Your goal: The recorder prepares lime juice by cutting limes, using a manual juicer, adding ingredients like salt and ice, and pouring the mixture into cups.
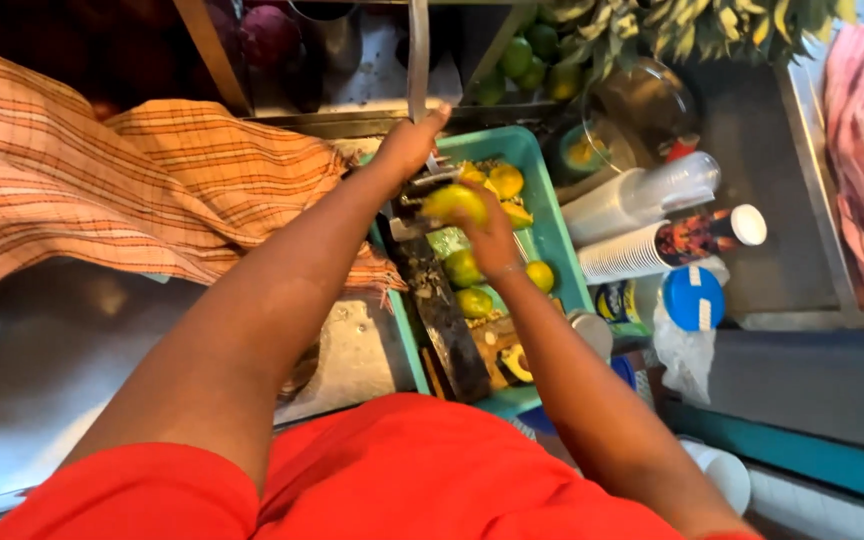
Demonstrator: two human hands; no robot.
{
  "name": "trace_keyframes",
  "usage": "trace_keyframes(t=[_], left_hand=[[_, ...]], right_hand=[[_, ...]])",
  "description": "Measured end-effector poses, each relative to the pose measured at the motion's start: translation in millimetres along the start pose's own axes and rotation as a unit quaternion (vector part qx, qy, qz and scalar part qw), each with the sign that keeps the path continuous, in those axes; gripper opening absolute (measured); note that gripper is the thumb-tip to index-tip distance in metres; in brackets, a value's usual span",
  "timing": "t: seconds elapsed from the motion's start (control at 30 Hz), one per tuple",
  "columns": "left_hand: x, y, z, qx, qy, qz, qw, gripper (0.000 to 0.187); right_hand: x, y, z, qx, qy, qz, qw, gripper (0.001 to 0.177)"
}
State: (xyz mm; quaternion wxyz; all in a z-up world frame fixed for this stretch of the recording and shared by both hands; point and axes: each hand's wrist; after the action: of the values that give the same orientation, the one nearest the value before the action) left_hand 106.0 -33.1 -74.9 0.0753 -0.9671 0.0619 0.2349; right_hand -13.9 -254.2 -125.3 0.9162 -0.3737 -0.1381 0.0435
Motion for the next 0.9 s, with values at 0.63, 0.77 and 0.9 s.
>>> trace_keyframes(t=[0.63,0.77,0.9], left_hand=[[-16.8,-4.7,-12.6,0.012,-0.039,0.003,0.999,0.074],[-19.2,-4.3,-18.2,-0.014,-0.054,0.019,0.998,0.069],[-17.6,-5.6,-18.5,-0.003,-0.054,0.009,0.998,0.068]], right_hand=[[-92.2,-0.7,-9.0,-0.011,0.006,-0.031,0.999,0.067],[-75.1,-35.0,55.2,0.214,0.229,0.028,0.949,0.057],[-36.7,-41.7,109.4,0.204,0.121,-0.010,0.971,0.041]])
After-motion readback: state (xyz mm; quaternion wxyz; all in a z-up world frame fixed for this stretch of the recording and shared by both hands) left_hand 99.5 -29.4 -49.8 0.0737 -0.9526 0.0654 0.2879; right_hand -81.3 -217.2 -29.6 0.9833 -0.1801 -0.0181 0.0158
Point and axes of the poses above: each hand's wrist, its own x-axis towards the middle knuckle, its own y-axis out of the palm, z = x × y, and after that the axes turned 11 degrees about -y, right-handed
